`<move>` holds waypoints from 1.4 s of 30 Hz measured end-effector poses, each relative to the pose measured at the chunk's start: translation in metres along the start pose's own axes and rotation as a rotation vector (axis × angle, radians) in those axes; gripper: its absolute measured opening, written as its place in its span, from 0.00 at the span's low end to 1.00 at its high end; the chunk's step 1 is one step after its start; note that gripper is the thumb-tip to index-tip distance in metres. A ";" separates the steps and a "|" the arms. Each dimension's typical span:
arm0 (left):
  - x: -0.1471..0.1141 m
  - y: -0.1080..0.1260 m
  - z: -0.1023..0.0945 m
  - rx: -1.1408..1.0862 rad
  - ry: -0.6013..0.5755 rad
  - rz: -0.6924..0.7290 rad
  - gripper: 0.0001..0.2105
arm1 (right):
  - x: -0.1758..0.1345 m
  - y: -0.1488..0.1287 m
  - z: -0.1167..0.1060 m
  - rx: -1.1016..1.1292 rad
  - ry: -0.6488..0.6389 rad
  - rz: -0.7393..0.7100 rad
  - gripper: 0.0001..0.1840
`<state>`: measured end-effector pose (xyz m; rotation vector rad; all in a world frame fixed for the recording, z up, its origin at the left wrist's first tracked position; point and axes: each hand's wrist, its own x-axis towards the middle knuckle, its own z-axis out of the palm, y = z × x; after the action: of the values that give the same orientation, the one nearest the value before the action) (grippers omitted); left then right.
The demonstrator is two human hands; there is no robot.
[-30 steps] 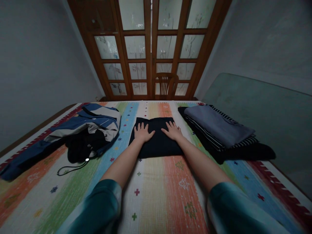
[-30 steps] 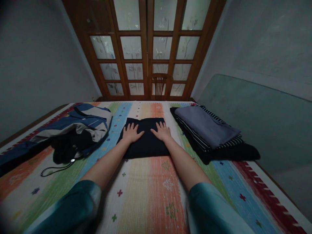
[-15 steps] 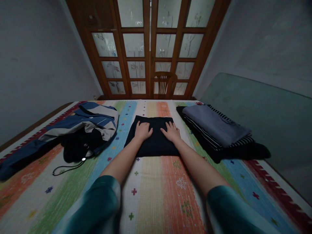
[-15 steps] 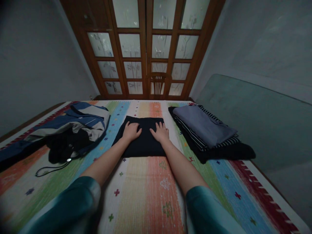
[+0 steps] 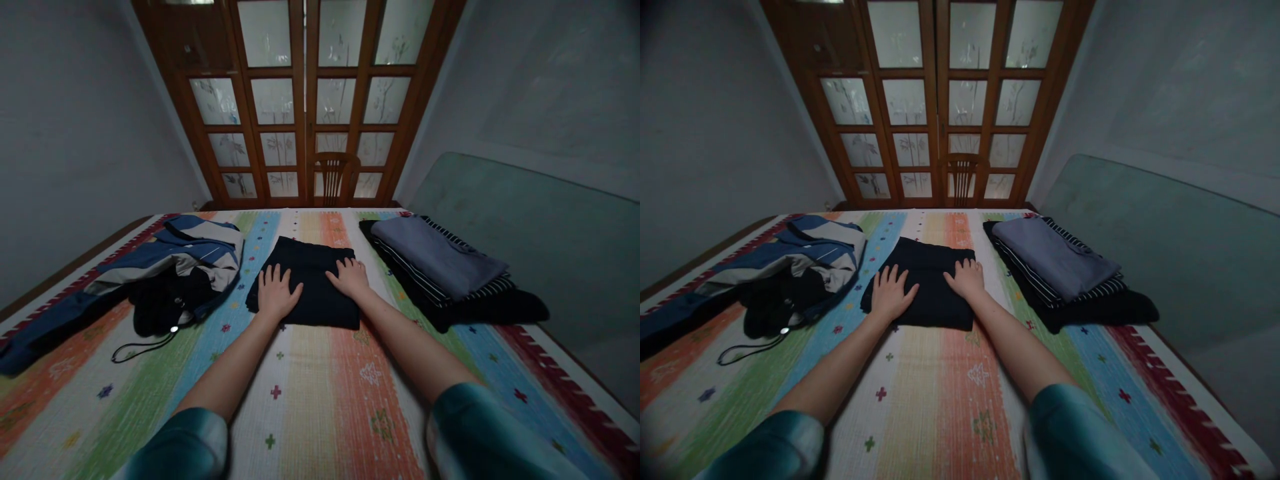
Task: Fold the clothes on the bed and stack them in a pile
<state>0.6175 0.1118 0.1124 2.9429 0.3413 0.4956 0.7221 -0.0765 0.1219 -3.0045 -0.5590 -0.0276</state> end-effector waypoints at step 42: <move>0.015 -0.019 0.005 -0.144 0.187 -0.157 0.17 | 0.097 -0.065 -0.040 0.497 -0.529 -0.099 0.24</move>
<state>0.6288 0.1332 0.1089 2.7104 0.5293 0.7423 0.7893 0.0155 0.1705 -2.4749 -0.6368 0.7915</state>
